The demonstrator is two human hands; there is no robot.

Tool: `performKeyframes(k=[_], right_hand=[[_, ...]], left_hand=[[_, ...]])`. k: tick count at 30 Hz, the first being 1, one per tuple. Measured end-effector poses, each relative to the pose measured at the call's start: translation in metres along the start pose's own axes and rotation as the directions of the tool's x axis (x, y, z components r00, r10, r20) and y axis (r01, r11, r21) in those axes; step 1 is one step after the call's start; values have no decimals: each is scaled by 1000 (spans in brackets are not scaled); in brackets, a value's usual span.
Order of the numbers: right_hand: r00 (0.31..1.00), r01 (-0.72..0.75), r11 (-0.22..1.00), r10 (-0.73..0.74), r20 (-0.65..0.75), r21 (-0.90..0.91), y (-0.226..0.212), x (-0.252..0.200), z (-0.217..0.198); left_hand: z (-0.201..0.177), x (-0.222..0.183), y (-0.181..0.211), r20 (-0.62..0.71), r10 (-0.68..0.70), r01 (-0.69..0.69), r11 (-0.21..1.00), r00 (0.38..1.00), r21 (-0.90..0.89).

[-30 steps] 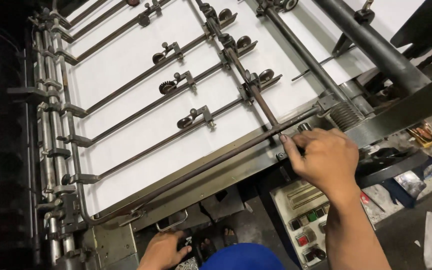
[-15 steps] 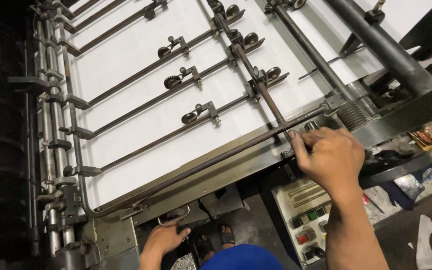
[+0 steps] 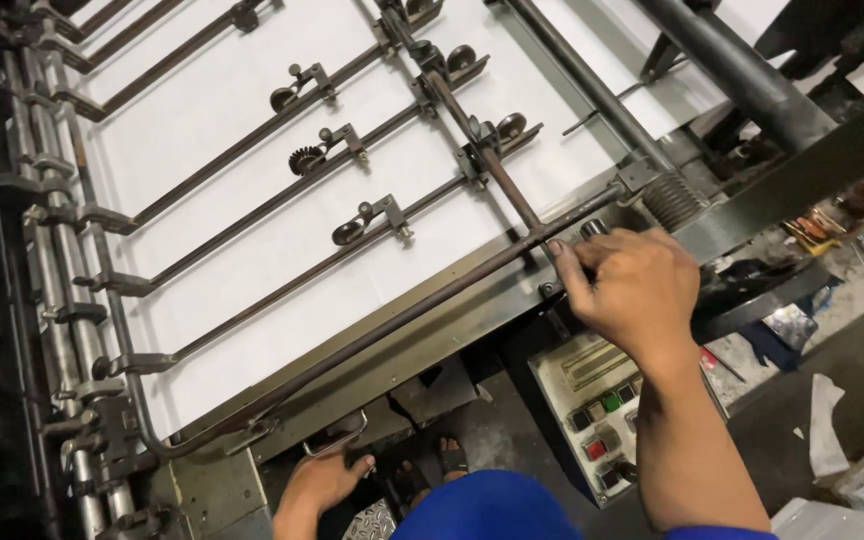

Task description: Operating a large industrial printing machine, adjusting the paper feed and control settings.

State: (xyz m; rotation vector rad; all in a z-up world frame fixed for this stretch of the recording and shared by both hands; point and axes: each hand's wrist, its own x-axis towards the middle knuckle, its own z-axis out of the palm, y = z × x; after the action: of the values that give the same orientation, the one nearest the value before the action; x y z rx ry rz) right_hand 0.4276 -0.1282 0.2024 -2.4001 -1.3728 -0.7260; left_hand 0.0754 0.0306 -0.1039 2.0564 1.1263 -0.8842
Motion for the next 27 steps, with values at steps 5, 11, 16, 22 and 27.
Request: performKeyframes(k=[5, 11, 16, 22, 27], right_hand=[[999, 33, 999, -33, 15, -2, 1, 0, -1], [999, 5, 1000, -5, 45, -10, -5, 1, 3], [999, 51, 999, -51, -9, -13, -3, 0, 7], [997, 74, 997, -74, 5, -14, -2, -1, 11], [999, 50, 999, -50, 0, -9, -1, 0, 11]], left_hand=[[-1, 1, 1, -18, 40, -40, 999, 999, 17], [2, -2, -4, -86, 68, -71, 997, 994, -28], [15, 18, -17, -101, 85, -88, 996, 991, -33], [-7, -7, -2, -53, 60, -62, 997, 997, -35], [-7, -7, 0, 3, 10, -9, 999, 1000, -49]])
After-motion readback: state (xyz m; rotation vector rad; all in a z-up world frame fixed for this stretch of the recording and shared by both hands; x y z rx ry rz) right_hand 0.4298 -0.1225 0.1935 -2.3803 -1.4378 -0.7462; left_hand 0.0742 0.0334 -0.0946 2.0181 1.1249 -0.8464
